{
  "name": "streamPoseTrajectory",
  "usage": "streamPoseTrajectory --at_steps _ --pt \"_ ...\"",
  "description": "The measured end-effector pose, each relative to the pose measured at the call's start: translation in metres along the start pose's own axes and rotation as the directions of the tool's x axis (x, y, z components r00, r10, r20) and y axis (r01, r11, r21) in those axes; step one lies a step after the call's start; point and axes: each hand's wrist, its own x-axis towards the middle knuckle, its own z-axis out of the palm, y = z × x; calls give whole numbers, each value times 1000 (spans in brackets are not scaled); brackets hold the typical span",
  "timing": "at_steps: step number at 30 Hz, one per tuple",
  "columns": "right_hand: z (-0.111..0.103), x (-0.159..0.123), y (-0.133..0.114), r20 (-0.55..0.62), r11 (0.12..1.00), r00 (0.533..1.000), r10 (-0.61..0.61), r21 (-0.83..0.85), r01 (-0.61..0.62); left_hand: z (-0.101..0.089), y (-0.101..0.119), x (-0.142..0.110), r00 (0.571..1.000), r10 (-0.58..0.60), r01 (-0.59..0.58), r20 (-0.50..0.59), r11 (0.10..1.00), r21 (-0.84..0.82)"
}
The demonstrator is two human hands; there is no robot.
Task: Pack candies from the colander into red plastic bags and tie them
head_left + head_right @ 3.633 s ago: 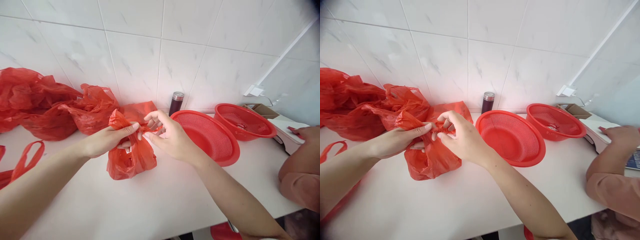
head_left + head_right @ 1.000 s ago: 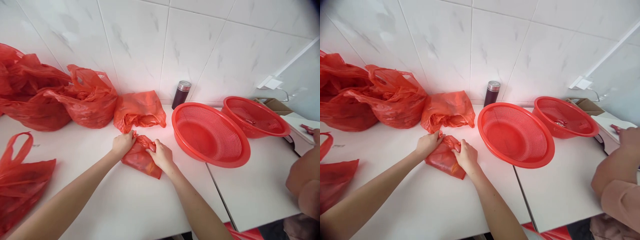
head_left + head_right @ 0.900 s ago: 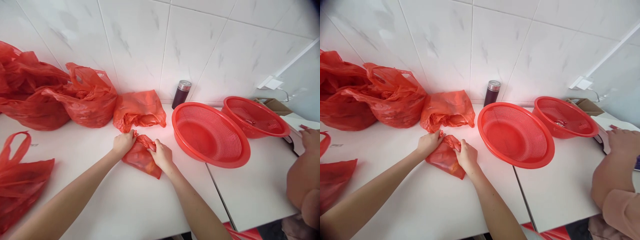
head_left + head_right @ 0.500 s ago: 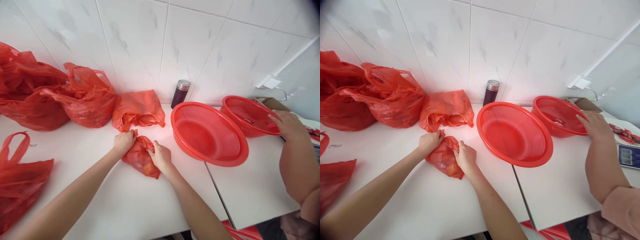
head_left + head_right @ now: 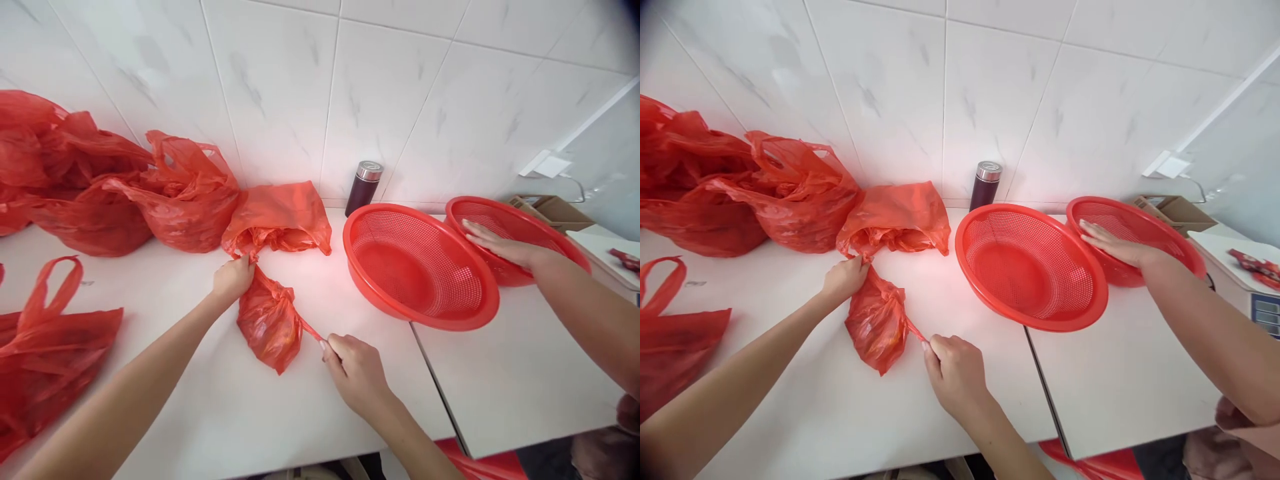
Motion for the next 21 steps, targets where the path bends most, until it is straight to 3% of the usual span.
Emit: streamPoseTrajectory --at_steps 4,8,10,12,14,15,17,18,19,21 --pt "-7 -10 13 30 997 998 51 50 -52 -5 -10 -2 996 -65 69 58 995 -73" --pt "-13 -11 22 41 970 987 153 185 -158 -30 -22 -16 994 6 15 111 983 -182" --pt "-12 -9 25 47 934 981 189 300 -195 -49 -25 -30 998 37 -27 47 977 -210" --pt "-8 -5 25 30 885 979 204 421 -197 -64 -20 -48 993 54 -76 -110 975 -210" --pt "-2 2 22 2 826 977 213 534 -181 -70 -10 -67 937 241 -284 -255 947 -147" --pt "0 5 19 -13 796 976 216 582 -168 -68 -3 -76 880 400 -436 -257 894 -101" --pt "2 11 13 -47 749 975 216 649 -134 -56 10 -90 715 692 -699 -99 712 -71" --pt "2 13 11 -65 735 975 215 667 -117 -48 16 -94 655 756 -753 -10 651 -93" --pt "2 14 9 -83 729 973 215 676 -104 -39 20 -97 634 771 -763 56 635 -120" --pt "1 14 8 -111 727 967 231 680 -96 -26 25 -100 668 737 -721 103 675 -155"
